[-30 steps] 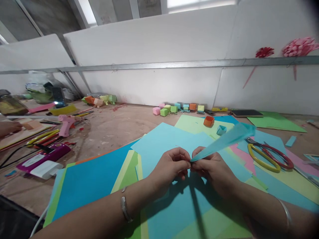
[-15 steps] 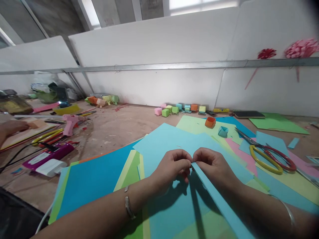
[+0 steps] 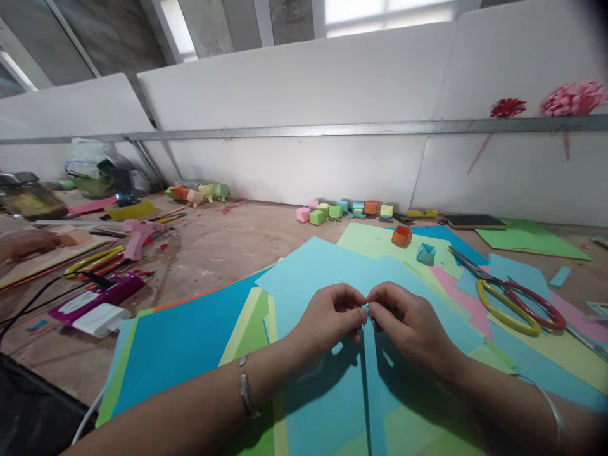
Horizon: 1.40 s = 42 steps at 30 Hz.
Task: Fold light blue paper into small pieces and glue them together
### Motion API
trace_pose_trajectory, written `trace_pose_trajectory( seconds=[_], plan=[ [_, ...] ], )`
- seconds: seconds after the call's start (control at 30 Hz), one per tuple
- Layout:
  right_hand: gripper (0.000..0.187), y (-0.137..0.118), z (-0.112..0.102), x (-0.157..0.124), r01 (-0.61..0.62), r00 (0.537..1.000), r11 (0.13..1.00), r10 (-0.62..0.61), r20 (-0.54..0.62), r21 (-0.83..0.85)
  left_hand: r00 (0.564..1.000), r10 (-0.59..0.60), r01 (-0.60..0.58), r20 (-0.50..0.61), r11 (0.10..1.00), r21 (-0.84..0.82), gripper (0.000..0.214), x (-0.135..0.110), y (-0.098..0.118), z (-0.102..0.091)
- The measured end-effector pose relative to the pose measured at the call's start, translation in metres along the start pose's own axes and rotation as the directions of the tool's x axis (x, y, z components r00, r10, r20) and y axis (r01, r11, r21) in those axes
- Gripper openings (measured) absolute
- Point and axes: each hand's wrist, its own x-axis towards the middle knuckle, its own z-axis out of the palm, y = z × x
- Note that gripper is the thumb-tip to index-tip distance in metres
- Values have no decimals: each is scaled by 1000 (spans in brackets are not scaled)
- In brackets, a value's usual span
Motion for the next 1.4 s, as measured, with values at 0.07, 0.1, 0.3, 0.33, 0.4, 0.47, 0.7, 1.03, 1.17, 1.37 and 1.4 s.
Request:
trace_pose_trajectory(
  seconds=[0.07,0.1,0.3,0.33,0.4,0.47,0.7,1.03,1.17,1.37,1.4],
  plan=[
    [10,1,1,0,19,1000,999,-19,-10,-26,1000,-2,2,4,1000,-8,19,0,-1,0],
    [8,2,1,0,17,1000,1000,-18,-10,-25,1000,-9,9,8,1000,-13,20,0,-2,0],
    [5,1,5,1,-73,997,992,74,0,105,999,-38,39,14,998,-40,22,-1,-2,1],
    [7,1,6,1,-94,996,985,95,-1,145,999,-33,34,20,998,-62,23,-2,-1,1],
    [12,0,8,1,-131,991,963,134,3,235,999,-26,30,38,993,-112,25,-4,-1,1],
    [15,-1,10,1,-167,985,934,172,12,317,998,-21,31,64,987,-156,28,-6,-1,2],
    [8,-9,7,-2,-105,994,945,106,15,310,991,-17,49,135,970,-237,32,-7,-3,3],
    [14,5,0,1,319,947,944,-322,-22,-86,986,-146,113,-75,938,-327,20,5,1,-5],
    [14,9,0,2,327,940,940,-334,-73,-96,985,-150,114,-82,933,-342,18,4,1,-5],
    [14,12,1,3,93,994,996,-93,-57,-12,987,-147,112,-68,924,-365,22,4,-2,-4],
    [17,11,1,3,49,997,999,-49,-62,0,989,-127,94,-71,931,-353,22,4,-2,-4]
  ],
)
